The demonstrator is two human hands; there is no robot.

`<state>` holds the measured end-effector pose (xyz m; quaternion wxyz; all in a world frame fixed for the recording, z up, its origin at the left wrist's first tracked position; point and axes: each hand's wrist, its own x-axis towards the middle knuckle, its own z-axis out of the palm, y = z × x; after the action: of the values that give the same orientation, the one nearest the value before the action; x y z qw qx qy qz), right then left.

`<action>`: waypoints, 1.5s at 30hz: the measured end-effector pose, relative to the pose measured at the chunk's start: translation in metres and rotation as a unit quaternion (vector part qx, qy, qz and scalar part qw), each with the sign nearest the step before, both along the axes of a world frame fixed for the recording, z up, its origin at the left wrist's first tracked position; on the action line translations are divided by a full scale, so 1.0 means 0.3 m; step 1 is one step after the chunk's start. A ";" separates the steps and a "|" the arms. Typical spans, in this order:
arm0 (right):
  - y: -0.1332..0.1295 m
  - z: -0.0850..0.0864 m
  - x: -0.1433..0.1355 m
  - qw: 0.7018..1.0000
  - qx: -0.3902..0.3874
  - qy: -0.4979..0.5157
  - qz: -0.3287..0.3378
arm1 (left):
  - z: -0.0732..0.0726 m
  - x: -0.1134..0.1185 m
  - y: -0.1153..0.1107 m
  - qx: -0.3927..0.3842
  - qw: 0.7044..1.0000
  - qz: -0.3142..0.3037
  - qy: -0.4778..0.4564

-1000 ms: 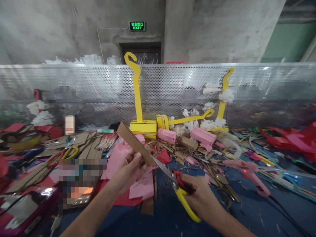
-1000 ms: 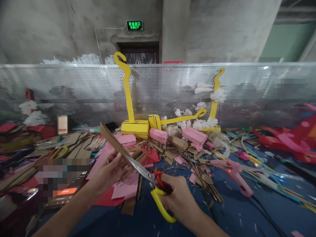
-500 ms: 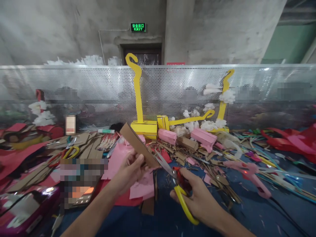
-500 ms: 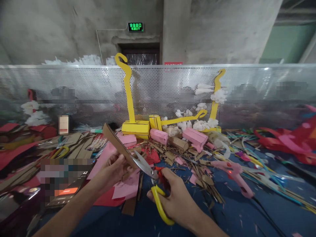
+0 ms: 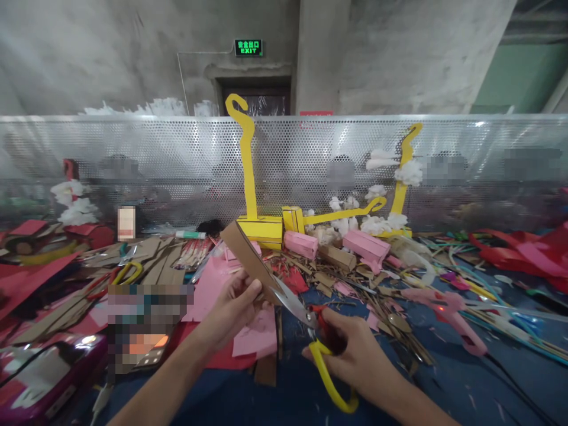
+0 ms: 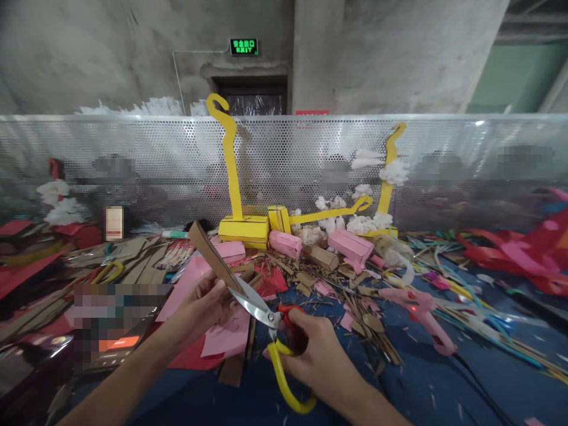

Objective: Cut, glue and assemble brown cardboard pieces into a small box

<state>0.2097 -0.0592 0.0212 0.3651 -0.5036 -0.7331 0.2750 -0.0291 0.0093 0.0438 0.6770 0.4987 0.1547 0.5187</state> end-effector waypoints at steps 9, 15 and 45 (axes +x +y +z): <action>0.001 -0.003 0.002 1.000 -0.006 0.018 -0.018 | 0.005 0.001 0.004 0.001 1.000 0.007 -0.001; 0.007 -0.023 0.004 0.999 -0.017 0.031 -0.031 | 0.003 0.005 0.003 -0.013 1.000 0.016 -0.002; 0.011 -0.015 -0.009 0.999 0.017 -0.005 -0.032 | -0.053 0.025 0.004 0.043 0.997 -0.012 0.064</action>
<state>0.2071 -0.0560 0.0168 0.3786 -0.5221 -0.7231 0.2474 -0.0216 0.0104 0.0278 0.6499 0.5615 0.1691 0.4835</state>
